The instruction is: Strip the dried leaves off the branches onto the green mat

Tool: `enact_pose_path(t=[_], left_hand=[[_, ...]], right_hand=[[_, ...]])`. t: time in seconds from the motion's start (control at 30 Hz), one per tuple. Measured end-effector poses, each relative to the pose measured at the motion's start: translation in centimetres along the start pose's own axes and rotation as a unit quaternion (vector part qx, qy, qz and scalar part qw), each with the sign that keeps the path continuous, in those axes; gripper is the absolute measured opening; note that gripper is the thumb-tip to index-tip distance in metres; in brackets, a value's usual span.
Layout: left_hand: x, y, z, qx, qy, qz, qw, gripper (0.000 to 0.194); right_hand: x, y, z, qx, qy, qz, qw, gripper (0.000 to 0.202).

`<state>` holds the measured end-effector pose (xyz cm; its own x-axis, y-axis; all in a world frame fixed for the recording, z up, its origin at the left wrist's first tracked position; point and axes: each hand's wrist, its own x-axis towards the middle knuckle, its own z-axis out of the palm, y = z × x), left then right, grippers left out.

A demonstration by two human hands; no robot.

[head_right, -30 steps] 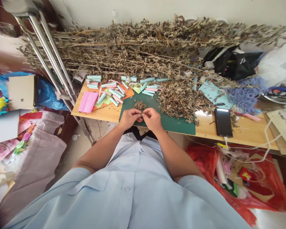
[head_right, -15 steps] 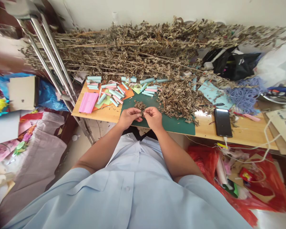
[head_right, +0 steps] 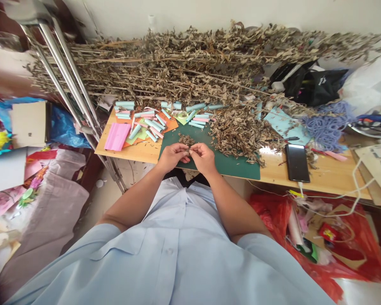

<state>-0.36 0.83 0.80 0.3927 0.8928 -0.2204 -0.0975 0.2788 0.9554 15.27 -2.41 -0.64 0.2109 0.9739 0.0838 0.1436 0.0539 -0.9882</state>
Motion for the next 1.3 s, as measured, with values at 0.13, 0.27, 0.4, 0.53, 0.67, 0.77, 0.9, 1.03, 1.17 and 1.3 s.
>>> enact_pose_path(t=[0.13,0.27,0.4,0.53,0.67,0.77,0.9,1.03,1.17,1.3], left_hand=[[0.1,0.0,0.0,-0.005,0.005,-0.009,1.000,0.022],[0.2,-0.2,0.1,0.001,0.011,-0.025,1.000,0.020],[0.3,-0.3,0.1,0.011,0.007,-0.034,0.999,0.017],[0.2,-0.1,0.0,0.009,-0.009,-0.033,0.999,0.016],[0.1,0.1,0.0,-0.011,-0.009,-0.035,0.999,0.022],[0.0,0.2,-0.1,-0.025,0.000,-0.033,0.999,0.026],[0.0,0.2,-0.1,-0.021,0.006,-0.034,0.999,0.027],[0.0,0.2,0.0,-0.006,-0.010,-0.028,1.000,0.025],[0.1,0.0,0.0,0.000,-0.017,-0.015,1.000,0.029],[0.2,-0.4,-0.2,0.005,-0.025,-0.005,1.000,0.033]], right_hand=[[-0.2,0.0,0.1,-0.015,-0.001,-0.018,1.000,0.018],[-0.3,0.4,0.2,-0.026,0.004,-0.018,0.999,0.017],[-0.4,0.6,0.2,-0.024,-0.002,-0.017,1.000,0.016],[-0.3,0.5,0.1,-0.010,-0.007,-0.014,1.000,0.015],[0.0,0.1,-0.2,0.009,0.000,0.009,1.000,0.017],[0.3,0.0,-0.3,0.030,0.017,0.027,0.999,0.019],[0.5,0.2,-0.2,0.035,0.042,0.030,0.998,0.021],[0.3,0.2,0.1,0.015,0.042,0.011,0.999,0.020],[-0.1,-0.2,0.1,-0.004,0.019,-0.006,1.000,0.016],[-0.2,-0.5,0.1,0.001,0.013,-0.004,1.000,0.017]])
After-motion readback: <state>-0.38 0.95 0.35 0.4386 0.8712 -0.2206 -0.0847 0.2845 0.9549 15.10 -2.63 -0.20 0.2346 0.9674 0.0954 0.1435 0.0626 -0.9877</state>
